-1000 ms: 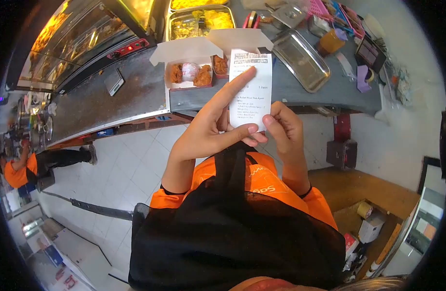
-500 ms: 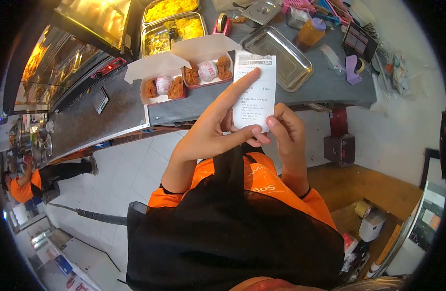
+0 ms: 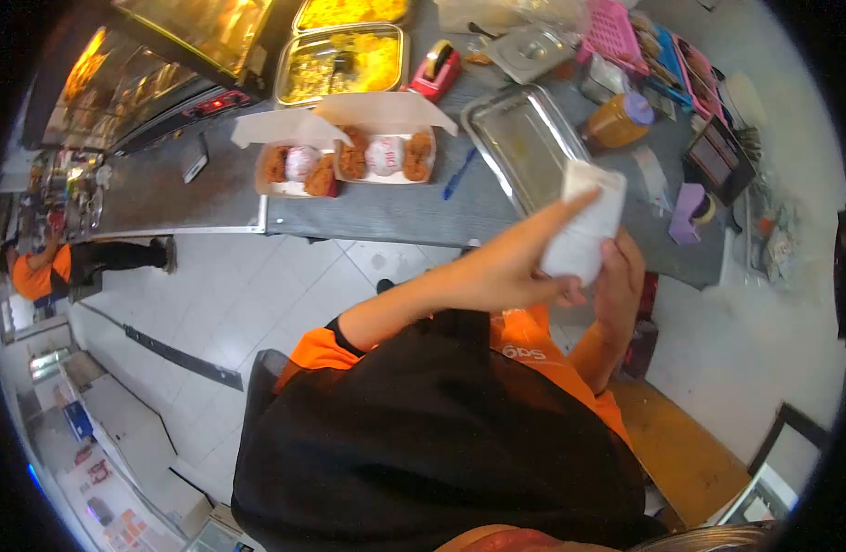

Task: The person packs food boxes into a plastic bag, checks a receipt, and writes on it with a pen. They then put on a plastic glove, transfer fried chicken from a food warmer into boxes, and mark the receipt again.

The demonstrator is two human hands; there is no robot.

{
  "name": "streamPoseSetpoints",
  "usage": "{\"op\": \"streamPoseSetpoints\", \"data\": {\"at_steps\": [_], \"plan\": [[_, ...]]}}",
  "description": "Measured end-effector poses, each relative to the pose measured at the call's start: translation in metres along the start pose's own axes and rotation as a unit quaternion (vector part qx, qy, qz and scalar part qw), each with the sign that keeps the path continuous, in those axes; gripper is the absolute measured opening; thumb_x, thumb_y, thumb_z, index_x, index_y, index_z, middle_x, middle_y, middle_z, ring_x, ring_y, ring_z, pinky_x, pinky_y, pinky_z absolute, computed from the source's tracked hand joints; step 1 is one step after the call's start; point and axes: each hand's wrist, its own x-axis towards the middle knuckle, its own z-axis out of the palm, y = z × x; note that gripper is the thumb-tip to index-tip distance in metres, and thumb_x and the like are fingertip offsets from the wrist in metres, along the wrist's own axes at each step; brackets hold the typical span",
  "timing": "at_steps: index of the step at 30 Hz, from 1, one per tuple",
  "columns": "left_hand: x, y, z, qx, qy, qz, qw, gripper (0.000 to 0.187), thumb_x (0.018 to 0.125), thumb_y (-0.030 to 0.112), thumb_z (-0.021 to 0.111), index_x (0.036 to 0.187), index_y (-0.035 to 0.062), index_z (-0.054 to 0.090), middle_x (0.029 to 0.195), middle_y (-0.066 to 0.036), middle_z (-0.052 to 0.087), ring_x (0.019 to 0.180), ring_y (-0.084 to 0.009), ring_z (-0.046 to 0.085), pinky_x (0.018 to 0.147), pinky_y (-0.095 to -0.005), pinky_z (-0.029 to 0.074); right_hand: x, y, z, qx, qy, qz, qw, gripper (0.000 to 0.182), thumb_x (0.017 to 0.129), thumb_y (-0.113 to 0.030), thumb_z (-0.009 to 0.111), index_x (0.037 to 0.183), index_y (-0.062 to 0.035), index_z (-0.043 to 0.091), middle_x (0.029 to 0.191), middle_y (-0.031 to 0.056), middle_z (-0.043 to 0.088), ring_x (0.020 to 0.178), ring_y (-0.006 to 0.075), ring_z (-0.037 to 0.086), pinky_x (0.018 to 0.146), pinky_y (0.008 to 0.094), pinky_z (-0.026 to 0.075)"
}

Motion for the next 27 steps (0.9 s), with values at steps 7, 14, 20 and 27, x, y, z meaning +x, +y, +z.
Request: {"op": "streamPoseSetpoints", "data": {"at_steps": [7, 14, 20, 27], "plan": [[0.015, 0.031, -0.005, -0.09, 0.087, 0.001, 0.992, 0.084, 0.08, -0.017, 0.052, 0.146, 0.011, 0.008, 0.129, -0.018, 0.042, 0.09, -0.0231, 0.065, 0.073, -0.0299, 0.056, 0.038, -0.037, 0.006, 0.005, -0.19, -0.01, 0.982, 0.015, 0.092, -0.011, 0.046, 0.084, -0.0006, 0.053, 0.072, 0.0009, 0.055, 0.067, 0.004, 0.049, 0.059, 0.0207, 0.04], [0.019, 0.035, -0.002, -0.047, 0.123, 0.051, 0.99, 0.083, 0.079, -0.018, 0.052, 0.145, 0.006, 0.009, 0.132, -0.019, 0.039, 0.091, -0.0249, 0.065, 0.07, -0.0293, 0.057, 0.047, -0.035, 0.001, -0.005, -0.225, -0.067, 0.972, 0.015, 0.092, -0.012, 0.048, 0.081, -0.0026, 0.05, 0.073, 0.0025, 0.056, 0.067, 0.0047, 0.05, 0.059, 0.0206, 0.04], [0.024, 0.035, 0.0, -0.02, 0.123, 0.061, 0.99, 0.082, 0.078, -0.018, 0.053, 0.145, 0.0038, 0.01, 0.136, -0.018, 0.035, 0.092, -0.0247, 0.064, 0.07, -0.0296, 0.057, 0.049, -0.033, -0.004, -0.004, -0.226, -0.081, 0.971, 0.014, 0.092, -0.012, 0.048, 0.082, -0.0028, 0.05, 0.073, 0.0029, 0.056, 0.066, 0.0051, 0.05, 0.059, 0.0213, 0.041], [0.028, 0.035, -0.006, 0.006, 0.104, 0.06, 0.993, 0.083, 0.079, -0.017, 0.052, 0.145, 0.0073, 0.009, 0.136, -0.016, 0.035, 0.096, -0.0219, 0.062, 0.074, -0.0293, 0.056, 0.053, -0.027, -0.008, 0.003, -0.232, -0.089, 0.969, 0.015, 0.092, -0.013, 0.048, 0.081, -0.0032, 0.049, 0.072, 0.0033, 0.056, 0.065, 0.0053, 0.05, 0.059, 0.021, 0.04]]}}
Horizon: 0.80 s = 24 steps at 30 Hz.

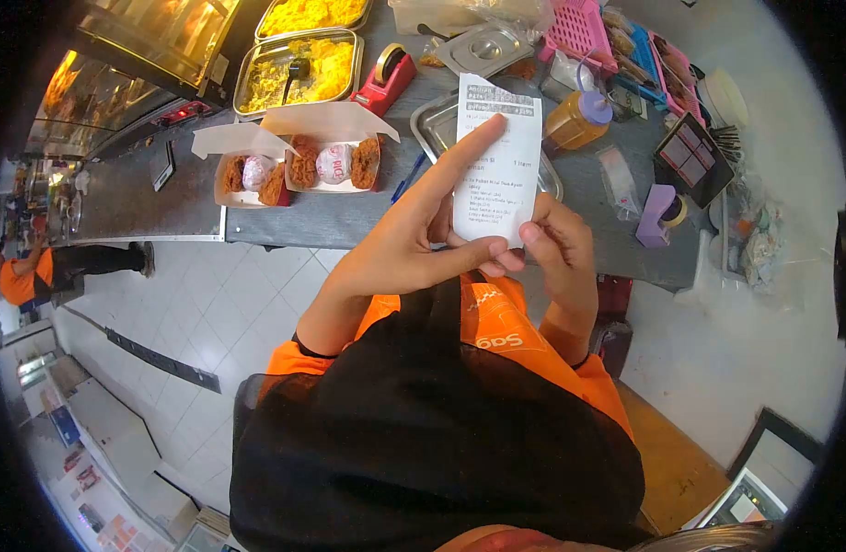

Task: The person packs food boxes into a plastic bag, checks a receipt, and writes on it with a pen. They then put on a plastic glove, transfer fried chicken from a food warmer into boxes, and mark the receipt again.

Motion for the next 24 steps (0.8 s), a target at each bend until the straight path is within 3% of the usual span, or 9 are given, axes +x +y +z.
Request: {"op": "streamPoseSetpoints", "data": {"at_steps": [2, 6, 8, 12, 14, 18, 20, 21, 24], "plan": [[0.001, -0.001, -0.001, 0.045, -0.011, 0.02, 0.999, 0.082, 0.081, -0.015, 0.051, 0.146, 0.0109, 0.007, 0.131, -0.014, 0.04, 0.097, -0.0207, 0.062, 0.079, -0.0304, 0.055, 0.0, 0.003, -0.004, -0.004, -0.014, 0.008, 1.0, 0.011, 0.092, -0.011, 0.048, 0.086, -0.0021, 0.051, 0.077, 0.003, 0.057, 0.069, 0.0054, 0.051, 0.061, 0.0212, 0.042], [0.002, -0.011, 0.006, -0.023, -0.006, -0.07, 0.997, 0.082, 0.082, -0.014, 0.051, 0.146, 0.0124, 0.007, 0.129, -0.014, 0.04, 0.094, -0.0184, 0.062, 0.078, -0.0302, 0.054, 0.003, -0.001, -0.003, 0.062, 0.029, 0.061, 0.996, 0.01, 0.092, -0.008, 0.047, 0.095, -0.0009, 0.053, 0.086, 0.0023, 0.058, 0.078, 0.0058, 0.052, 0.068, 0.0222, 0.044], [0.003, -0.032, 0.007, 0.071, -0.011, -0.038, 0.997, 0.082, 0.082, -0.011, 0.053, 0.146, 0.0112, 0.007, 0.13, -0.015, 0.039, 0.094, -0.0185, 0.061, 0.077, -0.0298, 0.054, 0.006, 0.008, -0.013, 0.025, 0.096, 0.06, 0.993, 0.014, 0.093, -0.007, 0.047, 0.103, 0.0, 0.053, 0.094, 0.0022, 0.057, 0.087, 0.0068, 0.053, 0.078, 0.0234, 0.044], [0.001, -0.048, 0.001, 0.236, 0.003, 0.07, 0.969, 0.083, 0.083, -0.005, 0.058, 0.146, 0.009, 0.006, 0.133, -0.017, 0.036, 0.096, -0.0198, 0.061, 0.074, -0.0289, 0.054, 0.01, 0.023, -0.021, 0.005, 0.053, 0.088, 0.995, 0.016, 0.093, -0.008, 0.048, 0.105, -0.0001, 0.054, 0.098, 0.0034, 0.058, 0.092, 0.0081, 0.053, 0.083, 0.0241, 0.042], [-0.005, -0.035, 0.0, 0.029, 0.047, -0.087, 0.995, 0.086, 0.082, 0.0, 0.063, 0.146, 0.0077, 0.006, 0.137, -0.017, 0.034, 0.101, -0.0193, 0.058, 0.078, -0.0294, 0.052, 0.017, 0.026, -0.014, 0.014, 0.079, 0.115, 0.99, 0.017, 0.093, -0.008, 0.049, 0.107, 0.0, 0.054, 0.1, 0.0047, 0.059, 0.094, 0.0092, 0.054, 0.082, 0.0249, 0.043], [-0.017, -0.068, -0.02, 0.033, 0.174, -0.007, 0.984, 0.08, 0.085, 0.005, 0.062, 0.145, 0.0066, 0.009, 0.136, -0.013, 0.036, 0.103, -0.0171, 0.056, 0.077, -0.0287, 0.051, 0.032, 0.044, 0.002, 0.012, 0.084, 0.122, 0.989, 0.018, 0.093, -0.009, 0.05, 0.108, -0.0003, 0.054, 0.098, 0.0048, 0.061, 0.092, 0.0095, 0.056, 0.08, 0.0259, 0.045], [-0.022, -0.088, -0.035, -0.072, 0.203, 0.02, 0.976, 0.064, 0.089, 0.013, 0.06, 0.141, 0.0048, 0.023, 0.129, -0.011, 0.046, 0.102, -0.0167, 0.057, 0.075, -0.0301, 0.052, 0.04, 0.059, 0.009, 0.006, -0.019, 0.188, 0.982, 0.019, 0.093, -0.011, 0.052, 0.109, -0.0004, 0.055, 0.092, 0.0039, 0.062, 0.082, 0.0087, 0.058, 0.073, 0.0239, 0.046], [-0.034, -0.084, -0.039, 0.001, 0.225, -0.045, 0.973, 0.048, 0.095, 0.026, 0.051, 0.133, 0.0014, 0.037, 0.119, -0.011, 0.054, 0.1, -0.0184, 0.059, 0.077, -0.0318, 0.052, 0.046, 0.069, 0.016, -0.066, -0.101, 0.147, 0.982, 0.019, 0.092, -0.012, 0.054, 0.107, -0.0009, 0.055, 0.083, 0.0014, 0.062, 0.072, 0.0073, 0.058, 0.062, 0.0219, 0.047], [-0.057, -0.086, -0.062, -0.162, 0.282, -0.098, 0.941, 0.048, 0.096, 0.035, 0.046, 0.127, -0.0007, 0.044, 0.112, -0.012, 0.058, 0.097, -0.0195, 0.061, 0.081, -0.0335, 0.051, 0.058, 0.094, 0.049, -0.093, -0.245, 0.22, 0.939, 0.019, 0.092, -0.016, 0.055, 0.104, -0.002, 0.056, 0.068, 0.0001, 0.058, 0.06, 0.0074, 0.055, 0.049, 0.0239, 0.044]]}}
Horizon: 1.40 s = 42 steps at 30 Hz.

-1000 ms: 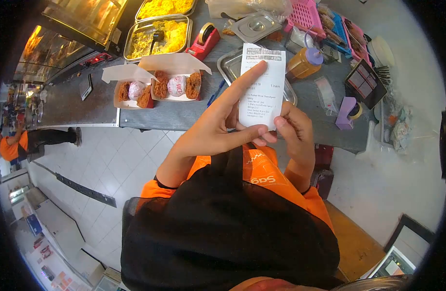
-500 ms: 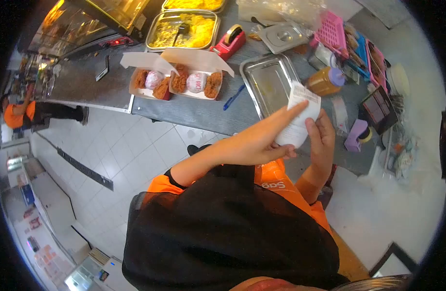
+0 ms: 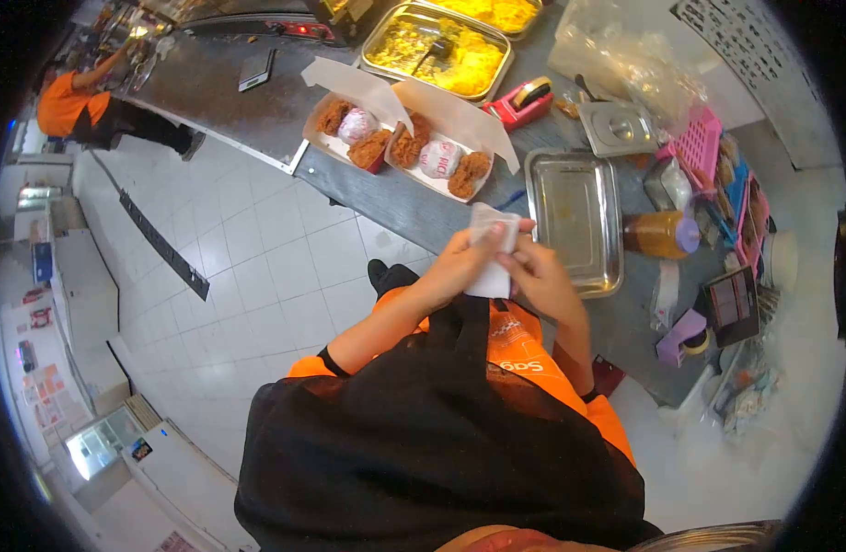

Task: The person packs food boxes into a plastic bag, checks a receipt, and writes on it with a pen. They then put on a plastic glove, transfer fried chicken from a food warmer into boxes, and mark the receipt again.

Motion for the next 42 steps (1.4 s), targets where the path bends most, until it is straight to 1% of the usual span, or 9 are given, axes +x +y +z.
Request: {"op": "streamPoseSetpoints", "data": {"at_steps": [4, 7, 11, 14, 17, 21, 24, 34, 42], "plan": [[-0.014, 0.02, -0.063, -0.03, 0.23, 0.139, 0.963, 0.05, 0.095, 0.041, 0.044, 0.123, 0.0004, 0.046, 0.103, -0.013, 0.061, 0.09, -0.0227, 0.064, 0.073, -0.032, 0.053, 0.048, 0.051, 0.015, 0.013, -0.125, 0.073, 0.989, 0.019, 0.092, -0.017, 0.054, 0.104, -0.0032, 0.056, 0.079, 0.0035, 0.059, 0.065, 0.0088, 0.056, 0.052, 0.0233, 0.044], [-0.026, 0.048, -0.147, 0.02, 0.404, 0.226, 0.886, 0.048, 0.094, 0.04, 0.048, 0.121, 0.0015, 0.048, 0.091, -0.009, 0.061, 0.084, -0.021, 0.064, 0.073, -0.03, 0.051, 0.082, 0.087, 0.026, 0.14, 0.109, 0.102, 0.979, 0.034, 0.092, -0.029, 0.054, 0.116, -0.0047, 0.05, 0.096, 0.0072, 0.057, 0.076, 0.0125, 0.058, 0.054, 0.0246, 0.049], [-0.008, 0.073, -0.333, 0.431, 0.556, 0.216, 0.677, 0.046, 0.09, 0.04, 0.055, 0.105, -0.0036, 0.059, 0.094, -0.019, 0.061, 0.081, -0.032, 0.062, 0.076, -0.0379, 0.047, 0.139, 0.123, 0.043, 0.09, 0.281, 0.126, 0.947, 0.05, 0.091, -0.044, 0.05, 0.123, -0.0048, 0.047, 0.111, 0.0116, 0.053, 0.089, 0.0179, 0.058, 0.06, 0.0268, 0.051], [0.024, 0.092, -0.407, 0.508, 0.482, 0.194, 0.687, 0.045, 0.088, 0.039, 0.056, 0.1, -0.0041, 0.061, 0.094, -0.023, 0.061, 0.085, -0.0374, 0.061, 0.078, -0.0413, 0.046, 0.177, 0.132, 0.059, 0.18, 0.343, 0.167, 0.907, 0.056, 0.093, -0.048, 0.045, 0.125, -0.0027, 0.046, 0.111, 0.0145, 0.055, 0.097, 0.0232, 0.057, 0.072, 0.0338, 0.051], [0.041, 0.106, -0.411, 0.509, 0.335, 0.186, 0.771, 0.04, 0.089, 0.035, 0.055, 0.098, -0.0029, 0.062, 0.09, -0.025, 0.061, 0.085, -0.0382, 0.061, 0.078, -0.0422, 0.046, 0.2, 0.158, 0.065, -0.046, 0.459, 0.109, 0.881, 0.059, 0.094, -0.048, 0.037, 0.126, 0.0001, 0.049, 0.122, 0.0272, 0.051, 0.11, 0.043, 0.05, 0.093, 0.0453, 0.038], [0.048, 0.119, -0.42, 0.523, 0.291, 0.116, 0.793, 0.028, 0.087, 0.022, 0.053, 0.097, -0.0021, 0.062, 0.086, -0.026, 0.06, 0.086, -0.041, 0.06, 0.076, -0.0442, 0.046, 0.197, 0.145, 0.078, -0.101, 0.522, 0.127, 0.837, 0.051, 0.096, -0.042, 0.034, 0.121, -0.0017, 0.055, 0.114, 0.0243, 0.058, 0.106, 0.0395, 0.054, 0.092, 0.0422, 0.039], [0.046, 0.12, -0.418, 0.591, 0.236, 0.217, 0.74, 0.022, 0.085, 0.012, 0.051, 0.096, -0.0032, 0.062, 0.084, -0.027, 0.06, 0.085, -0.0443, 0.058, 0.075, -0.047, 0.046, 0.191, 0.129, 0.1, -0.095, 0.574, 0.062, 0.811, 0.052, 0.097, -0.042, 0.035, 0.121, 0.0006, 0.054, 0.115, 0.0241, 0.057, 0.108, 0.0376, 0.054, 0.093, 0.0411, 0.04], [-0.028, 0.176, -0.448, 0.586, 0.349, 0.14, 0.718, 0.024, 0.086, 0.017, 0.052, 0.088, -0.0051, 0.063, 0.078, -0.029, 0.06, 0.075, -0.0443, 0.06, 0.067, -0.0477, 0.047, 0.185, 0.083, 0.194, 0.14, 0.577, 0.164, 0.788, 0.057, 0.096, -0.044, 0.039, 0.127, 0.0036, 0.048, 0.124, 0.0139, 0.054, 0.115, 0.0249, 0.049, 0.097, 0.0337, 0.035], [-0.066, 0.221, -0.578, 0.507, 0.459, 0.085, 0.725, 0.032, 0.091, 0.026, 0.05, 0.09, -0.0035, 0.063, 0.077, -0.023, 0.062, 0.069, -0.0348, 0.063, 0.065, -0.0437, 0.049, 0.335, 0.053, 0.238, 0.099, 0.401, 0.066, 0.909, 0.06, 0.096, -0.047, 0.037, 0.127, 0.0038, 0.047, 0.124, 0.014, 0.053, 0.115, 0.0245, 0.049, 0.097, 0.0333, 0.035]]}}
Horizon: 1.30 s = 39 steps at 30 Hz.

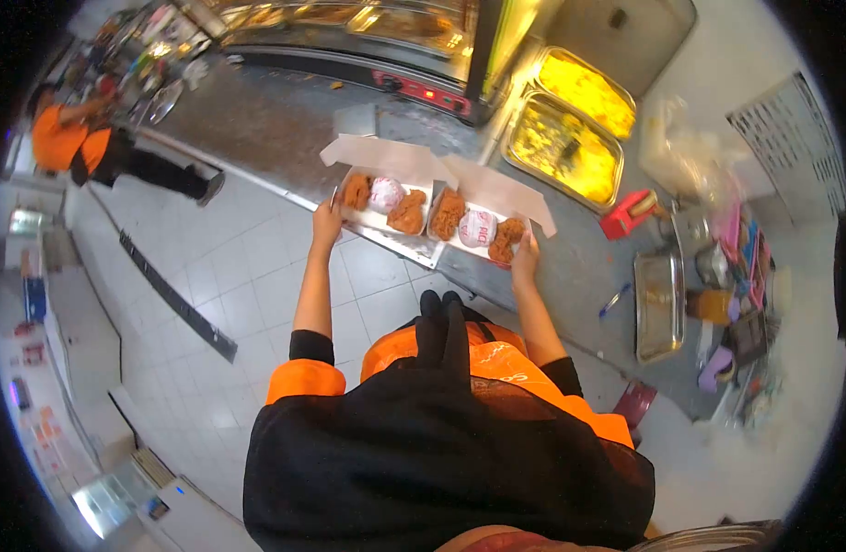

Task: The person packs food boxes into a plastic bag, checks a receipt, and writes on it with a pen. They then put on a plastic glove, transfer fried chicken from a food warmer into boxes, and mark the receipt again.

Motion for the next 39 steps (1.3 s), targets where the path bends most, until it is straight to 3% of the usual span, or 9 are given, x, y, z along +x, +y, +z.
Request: {"op": "streamPoseSetpoints", "data": {"at_steps": [7, 10, 14, 17, 19, 24, 34, 36, 39], "plan": [[-0.069, -0.041, 0.003, -0.224, 0.16, -0.025, 0.961, 0.039, 0.097, 0.036, 0.04, 0.094, 0.0017, 0.058, 0.065, -0.012, 0.053, 0.056, -0.0215, 0.053, 0.055, -0.0341, 0.044, 0.053, 0.013, 0.08, 0.087, -0.03, 0.048, 0.995, 0.064, 0.096, -0.05, 0.034, 0.123, 0.0063, 0.047, 0.117, 0.0177, 0.054, 0.108, 0.0244, 0.051, 0.094, 0.0365, 0.039], [-0.14, -0.125, 0.02, -0.089, 0.078, -0.017, 0.993, 0.028, 0.095, 0.024, 0.039, 0.099, 0.004, 0.058, 0.077, -0.007, 0.059, 0.065, -0.0144, 0.057, 0.055, -0.0309, 0.047, 0.029, -0.01, 0.101, -0.158, 0.259, -0.323, 0.896, 0.034, 0.098, -0.024, 0.038, 0.108, 0.0054, 0.054, 0.1, 0.0201, 0.054, 0.098, 0.034, 0.051, 0.089, 0.0407, 0.041], [-0.288, -0.201, 0.025, 0.076, -0.146, -0.361, 0.918, 0.041, 0.09, 0.035, 0.043, 0.101, -0.0005, 0.06, 0.101, -0.025, 0.061, 0.096, -0.0381, 0.059, 0.083, -0.0459, 0.046, -0.054, -0.068, 0.117, -0.124, -0.044, -0.424, 0.896, 0.027, 0.095, -0.018, 0.045, 0.107, 0.0048, 0.054, 0.102, 0.018, 0.054, 0.102, 0.0332, 0.05, 0.091, 0.0402, 0.037], [-0.452, -0.265, 0.019, 0.314, -0.306, -0.07, 0.896, 0.035, 0.085, 0.035, 0.047, 0.096, 0.0067, 0.066, 0.095, -0.014, 0.066, 0.09, -0.0327, 0.063, 0.079, -0.0442, 0.048, -0.081, -0.069, 0.159, -0.126, -0.436, -0.352, 0.819, 0.022, 0.092, -0.015, 0.05, 0.103, 0.0023, 0.057, 0.101, 0.0177, 0.055, 0.098, 0.0318, 0.052, 0.087, 0.0382, 0.04], [-0.486, -0.27, 0.004, 0.158, -0.328, -0.283, 0.887, 0.032, 0.085, 0.03, 0.048, 0.097, 0.0059, 0.064, 0.094, -0.014, 0.066, 0.086, -0.0306, 0.063, 0.075, -0.0422, 0.048, -0.092, -0.054, 0.201, -0.11, -0.463, -0.363, 0.801, 0.018, 0.091, -0.014, 0.05, 0.099, -0.0004, 0.06, 0.096, 0.0148, 0.056, 0.093, 0.0287, 0.054, 0.083, 0.0354, 0.042], [-0.445, -0.307, -0.042, -0.185, -0.047, -0.636, 0.748, 0.025, 0.083, 0.018, 0.051, 0.102, 0.004, 0.061, 0.09, -0.013, 0.067, 0.076, -0.0255, 0.063, 0.064, -0.0373, 0.05, -0.115, -0.07, 0.319, -0.112, -0.488, -0.423, 0.755, 0.014, 0.091, -0.009, 0.051, 0.094, -0.0012, 0.062, 0.091, 0.0115, 0.057, 0.077, 0.0228, 0.057, 0.061, 0.0296, 0.047], [-0.2, -0.391, -0.2, -0.318, 0.189, -0.441, 0.817, 0.027, 0.082, 0.004, 0.053, 0.109, 0.0016, 0.055, 0.086, -0.012, 0.067, 0.063, -0.0172, 0.063, 0.052, -0.0296, 0.051, -0.209, -0.103, 0.538, -0.093, -0.614, -0.344, 0.704, 0.02, 0.093, -0.017, 0.051, 0.101, -0.0021, 0.061, 0.092, 0.0125, 0.06, 0.076, 0.0214, 0.058, 0.068, 0.03, 0.047], [-0.167, -0.412, -0.214, -0.357, 0.135, -0.439, 0.813, 0.027, 0.082, 0.003, 0.052, 0.109, 0.0018, 0.055, 0.086, -0.011, 0.067, 0.063, -0.0162, 0.062, 0.051, -0.0287, 0.051, -0.211, -0.111, 0.57, -0.169, -0.762, -0.345, 0.522, 0.024, 0.092, -0.022, 0.052, 0.102, -0.0028, 0.062, 0.095, 0.0128, 0.061, 0.082, 0.0229, 0.06, 0.071, 0.0318, 0.049], [-0.134, -0.448, -0.211, -0.34, 0.072, -0.506, 0.789, 0.021, 0.085, 0.003, 0.049, 0.105, 0.0026, 0.055, 0.082, -0.012, 0.067, 0.059, -0.0155, 0.061, 0.048, -0.0284, 0.05, -0.173, -0.112, 0.641, -0.228, -0.815, -0.277, 0.455, 0.026, 0.091, -0.025, 0.053, 0.103, -0.0033, 0.062, 0.094, 0.0132, 0.063, 0.085, 0.0245, 0.061, 0.073, 0.0332, 0.05]]}}
